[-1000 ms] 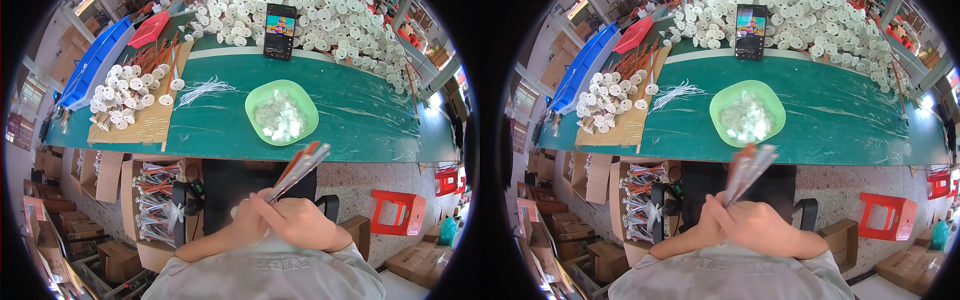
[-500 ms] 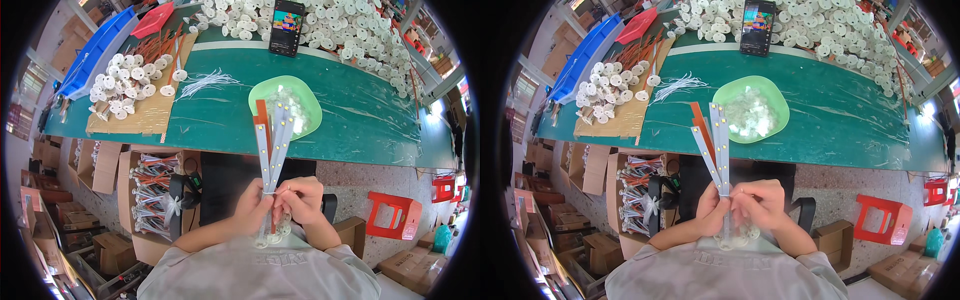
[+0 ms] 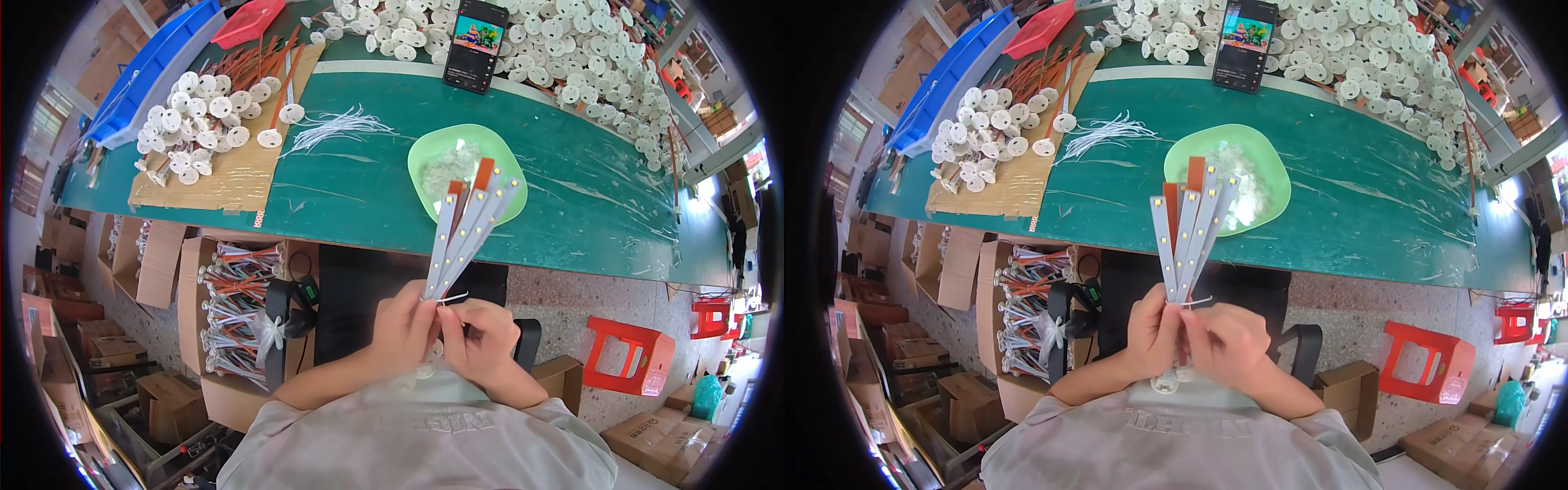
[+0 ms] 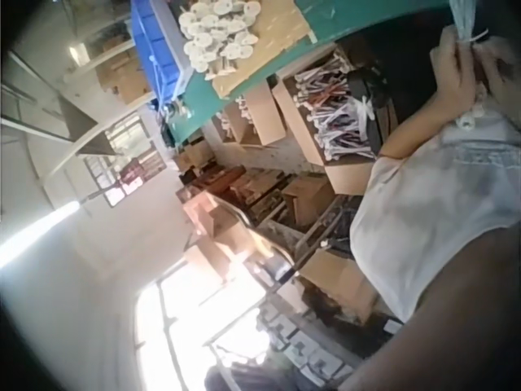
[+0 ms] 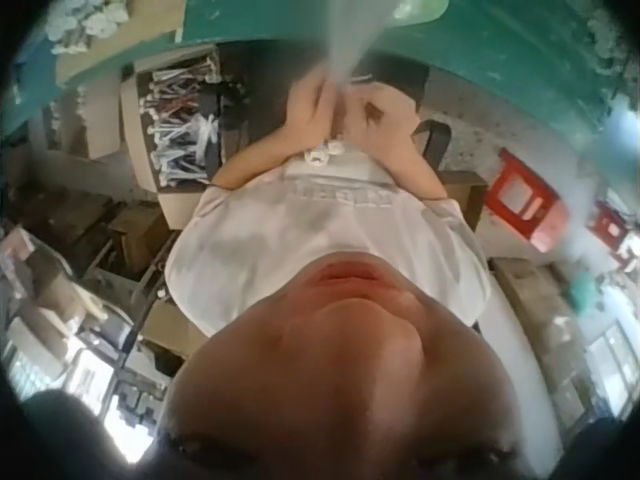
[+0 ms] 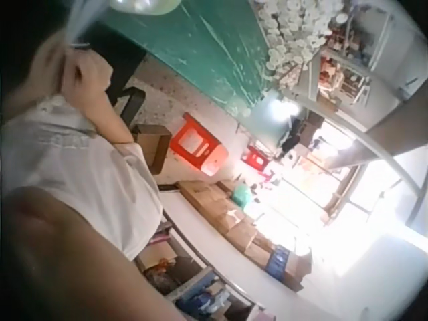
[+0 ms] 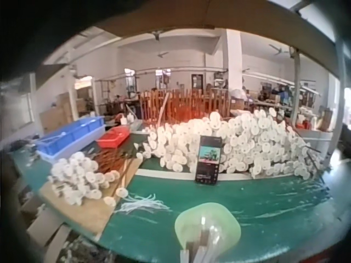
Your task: The person assembles LED light strips by attaching white plastic end caps to the ends of the strips. They then bundle multiple strips together using white zip ties and place the finished bundles into a cardboard box. The workspace is a green table with piles of components and a smartphone playing a video.
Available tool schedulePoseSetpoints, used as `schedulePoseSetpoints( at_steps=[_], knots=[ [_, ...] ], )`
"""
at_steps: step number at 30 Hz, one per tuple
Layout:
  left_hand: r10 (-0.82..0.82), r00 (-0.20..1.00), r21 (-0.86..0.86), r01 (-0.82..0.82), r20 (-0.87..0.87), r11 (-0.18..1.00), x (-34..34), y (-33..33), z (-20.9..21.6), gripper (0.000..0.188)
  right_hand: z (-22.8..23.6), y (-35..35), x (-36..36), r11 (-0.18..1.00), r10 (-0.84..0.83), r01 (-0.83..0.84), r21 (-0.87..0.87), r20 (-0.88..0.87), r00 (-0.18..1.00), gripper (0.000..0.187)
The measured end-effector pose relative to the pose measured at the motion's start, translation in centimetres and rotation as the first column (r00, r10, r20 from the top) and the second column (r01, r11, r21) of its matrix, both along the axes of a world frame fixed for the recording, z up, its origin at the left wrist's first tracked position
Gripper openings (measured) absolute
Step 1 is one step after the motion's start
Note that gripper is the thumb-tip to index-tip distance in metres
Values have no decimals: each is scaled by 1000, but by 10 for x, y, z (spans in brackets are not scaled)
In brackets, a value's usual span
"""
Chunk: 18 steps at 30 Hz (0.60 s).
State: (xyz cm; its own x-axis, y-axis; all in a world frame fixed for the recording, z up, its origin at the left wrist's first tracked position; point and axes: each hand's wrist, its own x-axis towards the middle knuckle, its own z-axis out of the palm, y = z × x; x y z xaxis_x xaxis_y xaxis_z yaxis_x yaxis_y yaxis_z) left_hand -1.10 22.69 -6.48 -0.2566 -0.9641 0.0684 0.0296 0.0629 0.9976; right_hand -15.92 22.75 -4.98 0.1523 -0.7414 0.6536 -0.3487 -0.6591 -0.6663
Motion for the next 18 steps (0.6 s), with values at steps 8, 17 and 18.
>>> schedulePoseSetpoints(
  at_steps=[8,17,18],
  knots=[
    [-88,988,7,90,-131,996,17,-6,12,25,20,-9,-3,979,120,-125,-164,-42,992,30],
    [-211,953,80,233,-217,969,18,-1,19,28,23,-20,-22,941,12,-93,-326,-243,970,25],
    [-234,946,81,257,-226,963,19,-2,19,28,23,-20,-22,936,12,-95,-340,-238,971,25]
  ],
)
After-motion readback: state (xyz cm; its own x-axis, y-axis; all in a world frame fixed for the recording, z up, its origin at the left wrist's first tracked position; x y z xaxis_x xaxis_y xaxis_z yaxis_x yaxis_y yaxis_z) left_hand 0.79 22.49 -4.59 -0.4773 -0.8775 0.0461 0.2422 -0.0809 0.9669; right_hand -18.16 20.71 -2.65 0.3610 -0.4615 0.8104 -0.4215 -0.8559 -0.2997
